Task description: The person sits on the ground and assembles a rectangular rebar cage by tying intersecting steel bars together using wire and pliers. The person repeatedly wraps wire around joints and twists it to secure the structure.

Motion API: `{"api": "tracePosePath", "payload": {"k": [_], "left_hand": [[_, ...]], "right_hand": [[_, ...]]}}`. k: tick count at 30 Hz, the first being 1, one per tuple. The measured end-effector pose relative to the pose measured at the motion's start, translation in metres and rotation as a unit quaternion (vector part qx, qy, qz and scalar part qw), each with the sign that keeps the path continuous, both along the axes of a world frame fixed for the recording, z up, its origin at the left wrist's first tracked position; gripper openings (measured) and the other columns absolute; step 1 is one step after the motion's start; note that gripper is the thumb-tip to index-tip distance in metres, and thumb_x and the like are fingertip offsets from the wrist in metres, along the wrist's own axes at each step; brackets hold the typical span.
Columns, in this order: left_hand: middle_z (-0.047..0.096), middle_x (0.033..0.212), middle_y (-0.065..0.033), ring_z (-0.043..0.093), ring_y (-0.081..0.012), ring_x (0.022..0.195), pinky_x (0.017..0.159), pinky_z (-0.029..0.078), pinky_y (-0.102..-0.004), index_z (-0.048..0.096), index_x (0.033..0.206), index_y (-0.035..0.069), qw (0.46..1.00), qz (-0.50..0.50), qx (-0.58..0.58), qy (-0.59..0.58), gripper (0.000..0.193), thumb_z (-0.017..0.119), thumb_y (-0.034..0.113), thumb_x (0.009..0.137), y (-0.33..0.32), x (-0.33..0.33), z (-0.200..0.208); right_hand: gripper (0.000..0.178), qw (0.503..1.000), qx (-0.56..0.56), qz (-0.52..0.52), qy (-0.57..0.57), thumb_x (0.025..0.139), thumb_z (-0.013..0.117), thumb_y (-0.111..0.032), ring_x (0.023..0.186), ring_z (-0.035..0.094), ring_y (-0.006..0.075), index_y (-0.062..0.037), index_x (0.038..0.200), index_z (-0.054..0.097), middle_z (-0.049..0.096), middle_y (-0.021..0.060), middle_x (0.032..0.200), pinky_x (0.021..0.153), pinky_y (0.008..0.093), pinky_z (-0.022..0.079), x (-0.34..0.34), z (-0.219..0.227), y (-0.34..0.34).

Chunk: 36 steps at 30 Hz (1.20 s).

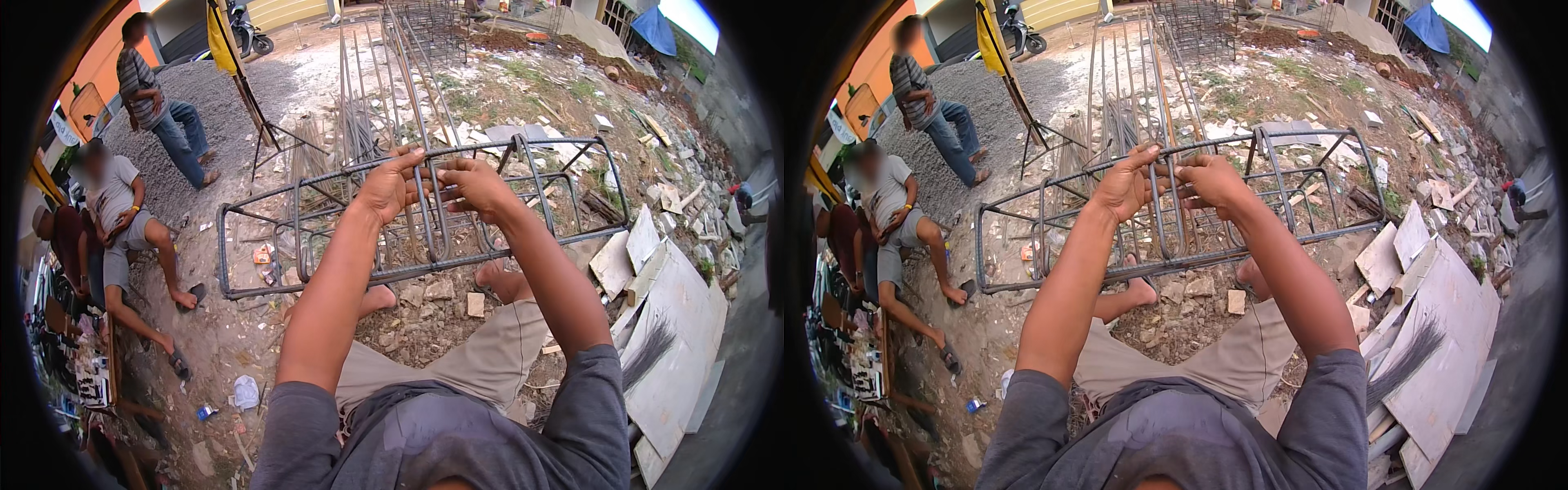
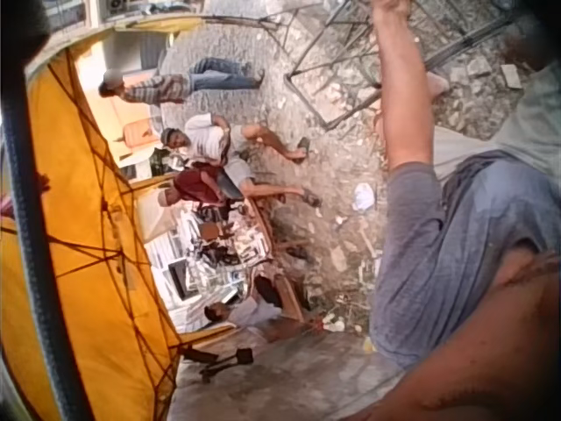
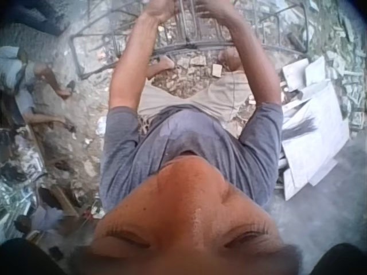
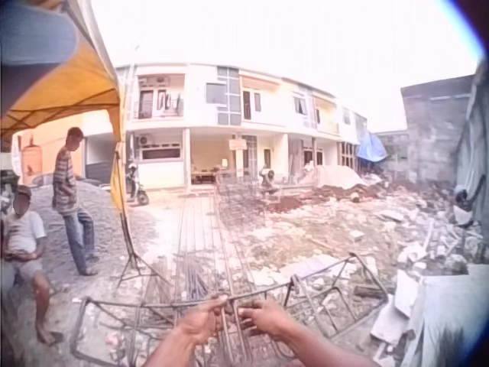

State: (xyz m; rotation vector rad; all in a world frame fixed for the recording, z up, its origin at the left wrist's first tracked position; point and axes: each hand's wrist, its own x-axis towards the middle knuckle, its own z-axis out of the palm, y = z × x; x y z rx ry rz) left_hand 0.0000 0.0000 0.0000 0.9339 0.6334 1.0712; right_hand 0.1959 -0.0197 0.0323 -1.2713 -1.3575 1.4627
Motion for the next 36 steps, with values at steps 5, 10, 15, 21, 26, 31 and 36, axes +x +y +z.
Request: {"api": "tracePosePath", "payload": {"k": [5, 10, 15, 21, 26, 31, 36], "left_hand": [[0.072, 0.099, -0.0167, 0.074, -0.0256, 0.089, 0.065, 0.057, -0.0277, 0.049, 0.122, 0.014, 0.999, 0.006, -0.03, 0.024, 0.031, 0.062, 0.03, 0.099, -0.02, -0.011, 0.0], [0.067, 0.105, -0.016, 0.073, -0.0271, 0.095, 0.068, 0.056, -0.0309, 0.054, 0.119, 0.01, 0.998, 0.007, -0.022, 0.052, 0.038, 0.065, 0.038, 0.095, -0.022, -0.009, 0.013], [0.068, 0.103, -0.0161, 0.074, -0.0279, 0.094, 0.067, 0.056, -0.031, 0.054, 0.119, 0.01, 0.999, 0.016, -0.022, 0.043, 0.038, 0.064, 0.037, 0.095, -0.018, -0.01, 0.013], [0.07, 0.102, -0.0172, 0.074, -0.0289, 0.094, 0.067, 0.058, -0.0316, 0.054, 0.116, 0.011, 0.999, 0.02, -0.013, 0.033, 0.033, 0.065, 0.035, 0.095, -0.018, -0.007, 0.013], [0.07, 0.102, -0.0162, 0.074, -0.0271, 0.093, 0.067, 0.059, -0.0312, 0.054, 0.117, 0.009, 0.999, 0.002, -0.023, 0.042, 0.034, 0.064, 0.034, 0.095, -0.015, -0.01, 0.01], [0.069, 0.103, -0.0142, 0.074, -0.025, 0.089, 0.069, 0.061, -0.0314, 0.053, 0.122, 0.007, 0.999, 0.009, -0.018, 0.035, 0.038, 0.065, 0.03, 0.095, -0.019, -0.01, 0.015], [0.07, 0.103, -0.0187, 0.073, -0.0307, 0.095, 0.076, 0.061, -0.0367, 0.049, 0.128, 0.009, 1.0, 0.006, -0.014, 0.028, 0.041, 0.064, 0.03, 0.095, -0.017, -0.008, 0.012]], "right_hand": [[0.014, 0.999, 0.015, 0.007, -0.03, 0.095, 0.063, -0.011, 0.056, 0.052, 0.0079, 0.0009, 0.099, 0.068, 0.063, 0.0035, 0.077, 0.046, 0.025, 0.039, -0.003, -0.022, -0.015], [0.013, 0.998, 0.051, -0.026, -0.032, 0.095, 0.064, -0.008, 0.06, 0.053, 0.0073, 0.0009, 0.103, 0.069, 0.068, 0.0039, 0.08, 0.05, 0.0236, 0.041, -0.016, -0.011, 0.003], [0.017, 0.999, 0.026, -0.031, -0.005, 0.096, 0.065, -0.011, 0.063, 0.057, 0.0075, 0.0012, 0.106, 0.07, 0.069, 0.0026, 0.078, 0.052, 0.0241, 0.044, -0.014, -0.005, -0.002], [0.015, 0.988, 0.125, -0.036, -0.078, 0.093, 0.063, -0.006, 0.061, 0.058, 0.0086, 0.0041, 0.101, 0.07, 0.071, 0.0071, 0.078, 0.054, 0.0243, 0.046, -0.013, -0.011, -0.008], [0.013, 0.993, 0.109, -0.03, -0.013, 0.095, 0.066, -0.009, 0.059, 0.057, 0.0084, 0.0029, 0.1, 0.07, 0.071, 0.0067, 0.078, 0.052, 0.0239, 0.045, -0.015, -0.016, 0.001], [0.015, 0.996, 0.081, -0.032, -0.02, 0.097, 0.064, -0.012, 0.057, 0.056, 0.0078, 0.0014, 0.1, 0.071, 0.071, 0.0057, 0.076, 0.049, 0.0231, 0.043, -0.016, -0.008, -0.004], [0.014, 0.994, 0.093, -0.029, -0.051, 0.088, 0.061, 0.001, 0.06, 0.059, 0.0106, 0.0074, 0.098, 0.069, 0.071, 0.0096, 0.08, 0.052, 0.0259, 0.047, -0.013, -0.01, -0.001]]}}
